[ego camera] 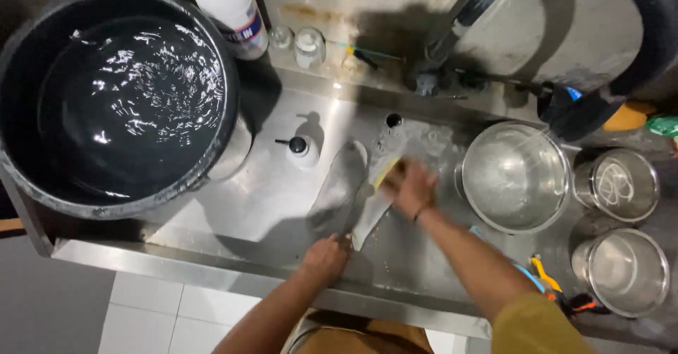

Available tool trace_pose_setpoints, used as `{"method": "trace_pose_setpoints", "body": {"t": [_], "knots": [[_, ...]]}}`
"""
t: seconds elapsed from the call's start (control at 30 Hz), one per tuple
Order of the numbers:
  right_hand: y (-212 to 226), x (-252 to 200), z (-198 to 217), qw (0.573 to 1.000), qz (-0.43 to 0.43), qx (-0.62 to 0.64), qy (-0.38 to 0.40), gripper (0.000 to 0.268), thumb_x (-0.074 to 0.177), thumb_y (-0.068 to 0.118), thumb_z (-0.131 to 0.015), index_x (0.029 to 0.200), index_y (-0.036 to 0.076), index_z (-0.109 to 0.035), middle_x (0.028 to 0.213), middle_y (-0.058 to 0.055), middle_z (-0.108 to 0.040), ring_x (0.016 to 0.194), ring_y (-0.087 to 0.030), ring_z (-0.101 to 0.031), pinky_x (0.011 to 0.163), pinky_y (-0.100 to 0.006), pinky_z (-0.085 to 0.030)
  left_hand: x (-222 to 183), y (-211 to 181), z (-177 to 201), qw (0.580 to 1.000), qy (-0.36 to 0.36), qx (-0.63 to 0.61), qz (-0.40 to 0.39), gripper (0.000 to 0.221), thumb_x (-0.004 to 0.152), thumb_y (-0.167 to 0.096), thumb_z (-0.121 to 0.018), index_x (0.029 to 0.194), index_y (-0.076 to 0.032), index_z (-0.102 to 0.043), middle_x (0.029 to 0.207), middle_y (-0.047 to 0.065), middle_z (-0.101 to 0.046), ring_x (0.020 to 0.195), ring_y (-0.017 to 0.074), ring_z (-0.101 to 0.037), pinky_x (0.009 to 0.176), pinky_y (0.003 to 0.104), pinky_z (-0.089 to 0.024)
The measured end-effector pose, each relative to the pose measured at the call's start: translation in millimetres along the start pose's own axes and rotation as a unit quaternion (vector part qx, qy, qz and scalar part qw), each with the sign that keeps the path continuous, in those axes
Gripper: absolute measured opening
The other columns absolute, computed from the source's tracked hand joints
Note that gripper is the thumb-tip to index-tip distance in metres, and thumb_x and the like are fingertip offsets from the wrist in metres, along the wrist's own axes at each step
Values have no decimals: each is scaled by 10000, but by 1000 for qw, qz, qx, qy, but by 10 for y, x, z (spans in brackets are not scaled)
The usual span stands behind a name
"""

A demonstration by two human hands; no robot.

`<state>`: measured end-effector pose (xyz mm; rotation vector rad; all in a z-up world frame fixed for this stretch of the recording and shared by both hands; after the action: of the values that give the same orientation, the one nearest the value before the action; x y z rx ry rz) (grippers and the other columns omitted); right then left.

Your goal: Cleaning shoe insoles by scrubbing them with soap and water in a sink.

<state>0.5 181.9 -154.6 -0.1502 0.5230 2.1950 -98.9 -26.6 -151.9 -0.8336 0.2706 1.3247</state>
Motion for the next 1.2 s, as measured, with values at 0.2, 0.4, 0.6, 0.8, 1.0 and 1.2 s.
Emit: {"method": "trace_pose_setpoints", "body": {"t": [0.2,0.4,0.6,0.8,1.0,1.2], "knots": [[663,-547,111,975,216,49,-18,408,903,523,-633,1224,271,-652,1373,-202,-435,1254,-447,-434,842,-624,-367,95,148,-108,976,-186,-107,-21,249,940,-249,-565,951,-92,-758,937,114,-740,937,335,-683,755,482,-571],[416,-337,331,984,-111,138,2,384,783,354,-708,1138,218,-650,1125,39,-758,1193,-244,-635,1228,-625,-97,79,305,-188,905,-407,2,122,456,1023,-455,-521,721,-214,-764,694,48,-722,610,251,-713,503,392,-555],[87,-221,420,994,-15,-73,-79,532,917,573,-617,1377,308,-592,1394,-162,-414,1176,-447,-468,972,-642,-351,48,210,-135,975,-27,-185,123,465,1082,-338,-324,1391,-168,-627,1300,167,-670,1267,335,-578,1046,476,-475],[226,-339,447,968,63,217,-106,635,731,530,-813,1177,129,-607,1006,-48,-677,890,-236,-661,820,-430,-487,66,79,-111,996,38,-29,75,516,1042,-186,-481,1554,-129,-448,1265,76,-713,1345,204,-531,1017,362,-493],[771,-689,238,974,206,55,-78,551,664,354,-776,1189,273,-634,1261,-175,-518,1058,-407,-533,714,-563,-405,149,121,-156,991,-102,-47,72,299,900,-122,-513,932,-145,-809,908,98,-781,1044,302,-689,888,454,-551],[205,-317,499,956,-154,231,-99,491,780,321,-813,1174,173,-560,1125,-69,-620,1070,-278,-588,1050,-489,-279,-139,119,199,967,50,-163,191,504,1067,-254,-294,1548,-279,-444,1250,221,-611,1104,433,-618,982,516,-483]]}}
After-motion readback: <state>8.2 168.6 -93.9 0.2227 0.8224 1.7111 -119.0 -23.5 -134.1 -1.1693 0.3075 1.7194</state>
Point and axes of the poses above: each hand's wrist, its own x-axis towards the middle knuckle, its own z-axis out of the back of the hand, y = z × x, the point moved 7 cm from there along x, towards the middle knuckle
